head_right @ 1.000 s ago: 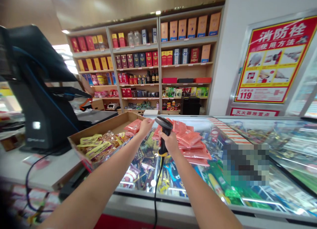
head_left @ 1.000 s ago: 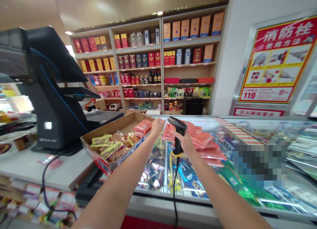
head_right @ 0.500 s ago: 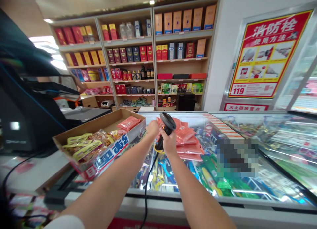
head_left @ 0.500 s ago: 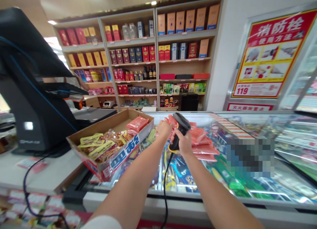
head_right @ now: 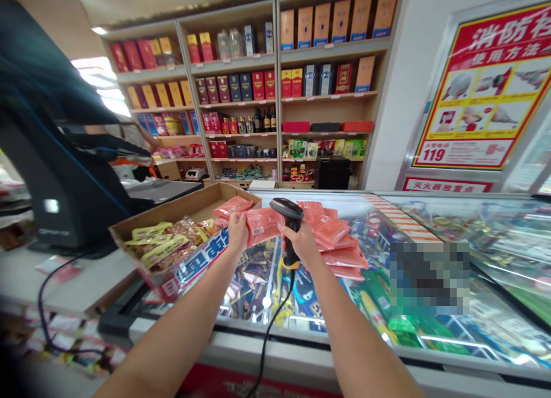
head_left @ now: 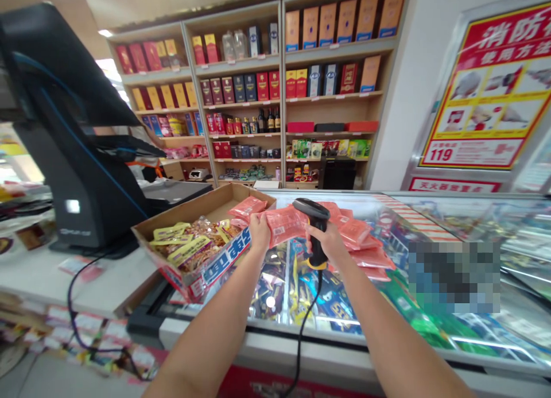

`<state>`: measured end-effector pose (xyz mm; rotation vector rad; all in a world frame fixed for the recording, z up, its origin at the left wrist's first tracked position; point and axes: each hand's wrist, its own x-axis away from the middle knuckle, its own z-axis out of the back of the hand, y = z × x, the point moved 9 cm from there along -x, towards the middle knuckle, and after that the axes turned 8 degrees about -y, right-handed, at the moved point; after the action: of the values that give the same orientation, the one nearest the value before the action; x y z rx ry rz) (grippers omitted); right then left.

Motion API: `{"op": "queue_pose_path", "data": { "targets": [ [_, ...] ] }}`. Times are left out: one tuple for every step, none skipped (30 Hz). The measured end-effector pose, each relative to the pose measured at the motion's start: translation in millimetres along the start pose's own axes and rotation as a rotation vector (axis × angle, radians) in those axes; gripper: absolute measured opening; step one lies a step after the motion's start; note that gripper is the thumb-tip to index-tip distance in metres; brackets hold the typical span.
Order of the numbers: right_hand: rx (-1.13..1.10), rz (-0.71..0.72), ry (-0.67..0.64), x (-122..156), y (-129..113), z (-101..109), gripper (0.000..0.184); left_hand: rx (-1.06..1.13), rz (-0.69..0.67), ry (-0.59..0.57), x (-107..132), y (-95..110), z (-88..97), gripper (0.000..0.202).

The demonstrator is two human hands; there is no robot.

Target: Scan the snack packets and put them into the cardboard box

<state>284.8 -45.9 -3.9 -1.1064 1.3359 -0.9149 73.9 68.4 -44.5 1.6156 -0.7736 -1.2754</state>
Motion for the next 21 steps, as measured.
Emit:
{"op": "queue_pose_path", "data": {
  "targets": [
    [0.022, -0.041, -0.072, 1, 0, -4, 0.030, -0.031, 0.000, 0.012, 1, 1, 3.2, 0.019],
    [0.047, -0.069, -0.142, 3, 0, -8, 0.030, -0.050, -0.001, 0.023, 1, 1, 5.2, 0.019],
    [0.072, -0.092, -0.206, 5, -1, -11, 0.030, -0.062, -0.001, 0.034, 0, 2, 6.3, 0.019],
    [0.097, -0.113, -0.253, 7, -1, -13, 0.030, -0.066, -0.001, 0.045, -1, 2, 7.0, 0.020],
    [0.117, -0.131, -0.288, 9, 0, -15, 0.030, -0.068, -0.003, 0.054, -1, 2, 7.4, 0.020],
    [0.134, -0.149, -0.310, 10, 1, -16, 0.030, -0.072, -0.007, 0.064, -2, 2, 7.8, 0.020],
    [0.147, -0.164, -0.325, 11, 2, -17, 0.030, -0.077, -0.012, 0.073, -3, 3, 8.2, 0.019],
    [0.157, -0.173, -0.336, 11, 3, -18, 0.029, -0.081, -0.016, 0.081, -3, 4, 8.6, 0.019],
    [0.168, -0.178, -0.351, 12, 4, -20, 0.029, -0.083, -0.018, 0.088, -3, 5, 9.0, 0.018],
    [0.180, -0.178, -0.366, 12, 5, -22, 0.028, -0.083, -0.018, 0.093, -2, 6, 9.4, 0.018],
    [0.191, -0.177, -0.383, 12, 6, -24, 0.028, -0.083, -0.015, 0.096, -1, 7, 9.6, 0.017],
    [0.200, -0.177, -0.394, 12, 7, -26, 0.028, -0.083, -0.010, 0.094, 0, 8, 9.6, 0.017],
    [0.208, -0.181, -0.402, 12, 9, -27, 0.028, -0.082, -0.008, 0.088, 1, 9, 9.1, 0.017],
    [0.215, -0.185, -0.405, 11, 10, -27, 0.028, -0.081, -0.007, 0.080, 2, 11, 8.6, 0.017],
    [0.221, -0.188, -0.403, 11, 12, -27, 0.028, -0.080, -0.007, 0.074, 3, 13, 8.3, 0.018],
    [0.224, -0.188, -0.397, 11, 13, -26, 0.027, -0.079, -0.007, 0.070, 4, 14, 8.2, 0.018],
    [0.227, -0.189, -0.396, 10, 14, -25, 0.026, -0.079, -0.007, 0.070, 4, 15, 8.4, 0.018],
    [0.229, -0.190, -0.398, 10, 15, -24, 0.025, -0.078, -0.004, 0.071, 5, 16, 8.8, 0.018],
    [0.229, -0.191, -0.401, 10, 15, -24, 0.024, -0.080, 0.003, 0.073, 5, 16, 9.2, 0.019],
    [0.228, -0.191, -0.404, 11, 16, -24, 0.023, -0.082, 0.013, 0.073, 5, 16, 9.3, 0.019],
    [0.226, -0.193, -0.409, 11, 17, -23, 0.023, -0.084, 0.025, 0.070, 5, 15, 9.2, 0.020]
  ]
}}
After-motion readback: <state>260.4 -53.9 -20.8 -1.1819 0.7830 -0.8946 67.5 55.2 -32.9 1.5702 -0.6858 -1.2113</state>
